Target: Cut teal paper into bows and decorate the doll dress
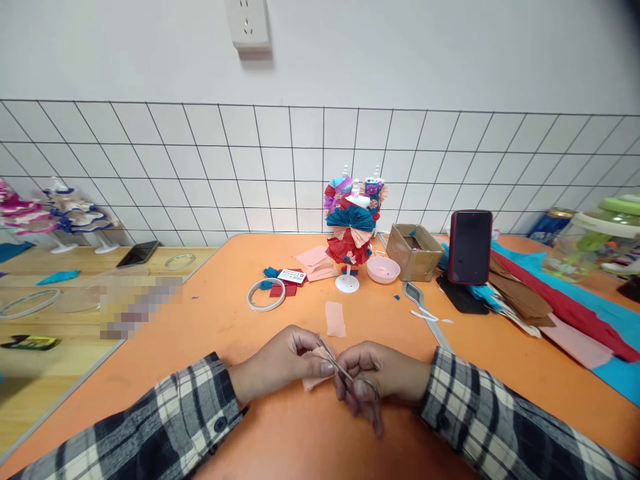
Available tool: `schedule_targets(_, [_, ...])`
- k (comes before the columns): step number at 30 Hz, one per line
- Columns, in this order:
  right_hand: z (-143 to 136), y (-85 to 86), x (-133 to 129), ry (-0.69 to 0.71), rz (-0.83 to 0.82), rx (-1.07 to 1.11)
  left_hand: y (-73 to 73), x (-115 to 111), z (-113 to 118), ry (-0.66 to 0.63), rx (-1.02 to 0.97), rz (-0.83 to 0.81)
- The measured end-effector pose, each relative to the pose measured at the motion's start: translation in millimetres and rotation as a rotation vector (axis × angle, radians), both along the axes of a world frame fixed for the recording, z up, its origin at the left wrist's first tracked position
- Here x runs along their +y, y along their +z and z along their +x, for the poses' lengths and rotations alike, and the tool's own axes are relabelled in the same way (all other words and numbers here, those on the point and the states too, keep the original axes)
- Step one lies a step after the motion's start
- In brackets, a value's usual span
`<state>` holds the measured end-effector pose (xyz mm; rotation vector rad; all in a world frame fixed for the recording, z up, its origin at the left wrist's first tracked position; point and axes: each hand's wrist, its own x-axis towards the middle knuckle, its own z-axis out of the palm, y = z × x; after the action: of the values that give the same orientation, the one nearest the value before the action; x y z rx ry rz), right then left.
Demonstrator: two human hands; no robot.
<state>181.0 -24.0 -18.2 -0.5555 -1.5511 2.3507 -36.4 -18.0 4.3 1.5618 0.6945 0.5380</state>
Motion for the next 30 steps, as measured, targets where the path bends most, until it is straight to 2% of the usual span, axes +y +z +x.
schedule_targets(11, [1.4, -0.7, 0.9, -0.043, -0.035, -0.055, -3.3, 0.9, 0.8, 0.048, 0.049, 0.022])
schedule_targets(16, [15.2, 7.3, 14.9, -0.224, 0.127, -0.105, -2.4, 1.4, 1.9, 0.224, 0.098, 0.015])
schedule_targets(18, [19.2, 7.8, 19.9, -0.235, 0.136, -0.127, -2.0, 2.0, 2.7, 0.271, 0.130, 0.007])
schedule_targets(22, [15.1, 3.8, 18.8, -0.143, 0.034, -0.121, -3.5, 3.2, 2.8, 0.253, 0.124, 0.002])
schedule_targets(25, [7.5, 1.1, 12.9, -0.114, 0.017, -0.111, -4.0, 2.4, 1.0, 0.197, 0.068, 0.006])
schedule_targets(30, [5.0, -2.6, 10.8, -0.127, -0.022, -0.057, 1.2, -1.7, -0.8, 0.108, -0.049, 0.018])
